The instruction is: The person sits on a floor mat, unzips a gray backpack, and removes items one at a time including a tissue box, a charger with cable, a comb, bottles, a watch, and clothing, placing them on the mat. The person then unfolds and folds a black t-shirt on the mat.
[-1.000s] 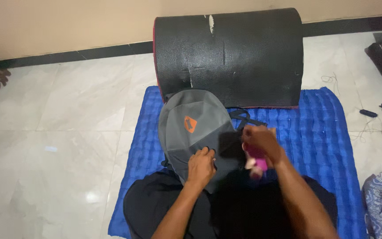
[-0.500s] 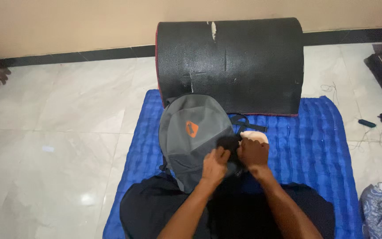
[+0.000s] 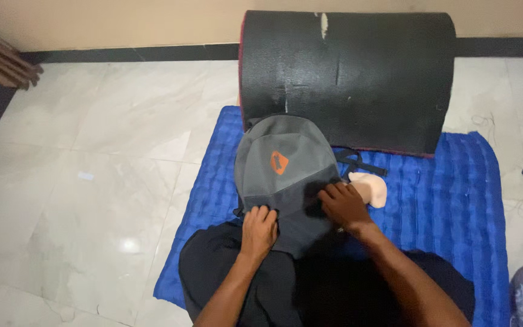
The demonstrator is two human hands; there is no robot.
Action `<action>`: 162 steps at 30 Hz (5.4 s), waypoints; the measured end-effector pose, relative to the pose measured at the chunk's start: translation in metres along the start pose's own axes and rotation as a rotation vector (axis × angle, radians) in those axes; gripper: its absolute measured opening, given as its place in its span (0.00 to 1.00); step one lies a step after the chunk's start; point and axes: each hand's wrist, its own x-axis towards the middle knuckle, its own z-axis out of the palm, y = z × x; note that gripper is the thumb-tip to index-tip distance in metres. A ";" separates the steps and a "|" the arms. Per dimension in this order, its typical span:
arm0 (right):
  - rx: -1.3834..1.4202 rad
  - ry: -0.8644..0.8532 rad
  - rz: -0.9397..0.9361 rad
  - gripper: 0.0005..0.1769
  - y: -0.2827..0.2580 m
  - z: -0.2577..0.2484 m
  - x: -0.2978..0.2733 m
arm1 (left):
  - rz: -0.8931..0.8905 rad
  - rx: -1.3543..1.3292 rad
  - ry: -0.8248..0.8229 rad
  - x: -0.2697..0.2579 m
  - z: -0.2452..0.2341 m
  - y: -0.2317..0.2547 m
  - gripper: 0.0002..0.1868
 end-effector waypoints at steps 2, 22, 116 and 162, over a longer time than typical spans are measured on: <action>-0.047 0.036 0.029 0.11 0.002 0.003 -0.002 | 0.012 0.017 0.022 0.007 0.005 -0.001 0.09; 0.049 0.085 0.399 0.09 0.025 0.029 -0.020 | -0.262 -0.102 0.282 -0.001 0.025 -0.020 0.10; 0.429 0.603 0.834 0.19 -0.038 -0.057 -0.073 | -0.431 -1.855 0.460 0.092 -0.087 0.062 0.24; 0.650 0.269 0.464 0.18 -0.067 -0.177 0.040 | -0.316 -0.993 -0.206 0.088 0.082 -0.040 0.09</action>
